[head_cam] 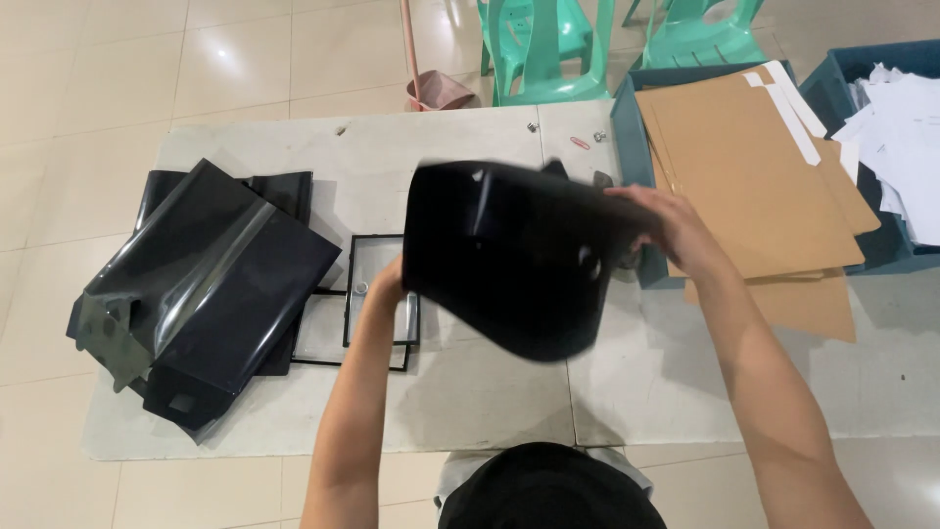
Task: The recorder is assembling plastic storage boxes and cleaning them with a cloth.
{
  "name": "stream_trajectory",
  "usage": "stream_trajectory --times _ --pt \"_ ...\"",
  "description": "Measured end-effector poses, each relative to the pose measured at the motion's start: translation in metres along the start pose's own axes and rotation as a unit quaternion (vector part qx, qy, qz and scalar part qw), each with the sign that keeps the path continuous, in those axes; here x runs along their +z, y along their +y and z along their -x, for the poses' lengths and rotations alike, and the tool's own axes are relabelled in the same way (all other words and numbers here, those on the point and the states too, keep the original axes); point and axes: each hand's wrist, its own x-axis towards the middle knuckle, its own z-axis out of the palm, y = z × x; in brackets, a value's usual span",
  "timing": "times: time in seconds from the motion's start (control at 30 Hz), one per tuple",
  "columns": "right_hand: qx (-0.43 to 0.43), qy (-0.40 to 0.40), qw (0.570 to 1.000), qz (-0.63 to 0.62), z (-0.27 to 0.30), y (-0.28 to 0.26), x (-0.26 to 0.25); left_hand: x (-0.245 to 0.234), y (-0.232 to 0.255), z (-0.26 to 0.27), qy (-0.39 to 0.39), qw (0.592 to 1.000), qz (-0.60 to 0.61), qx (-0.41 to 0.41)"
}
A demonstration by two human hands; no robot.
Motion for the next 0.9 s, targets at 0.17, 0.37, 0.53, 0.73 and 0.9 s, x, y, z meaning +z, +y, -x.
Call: stream_trajectory --times 0.17,0.37,0.53,0.73,0.9 --pt "0.045 0.003 0.999 -0.022 -0.055 0.085 -0.056 -0.007 0.009 0.031 -0.108 0.981 -0.075 -0.142" --pt "0.1 0.079 0.992 0.008 -0.055 0.134 -0.061 0.017 0.051 0.053 -0.015 0.948 -0.276 -0.156" --pt "-0.09 0.148 0.978 0.112 -0.017 0.069 -0.028 0.03 0.128 0.081 0.083 0.991 -0.099 0.026" --pt "-0.464 0.186 0.771 0.394 0.044 -0.019 0.038 0.074 0.185 0.106 0.016 0.907 -0.236 0.348" --pt "-0.101 -0.155 0.814 0.55 0.055 -0.014 0.05 0.068 0.151 0.064 0.047 0.936 -0.197 0.288"
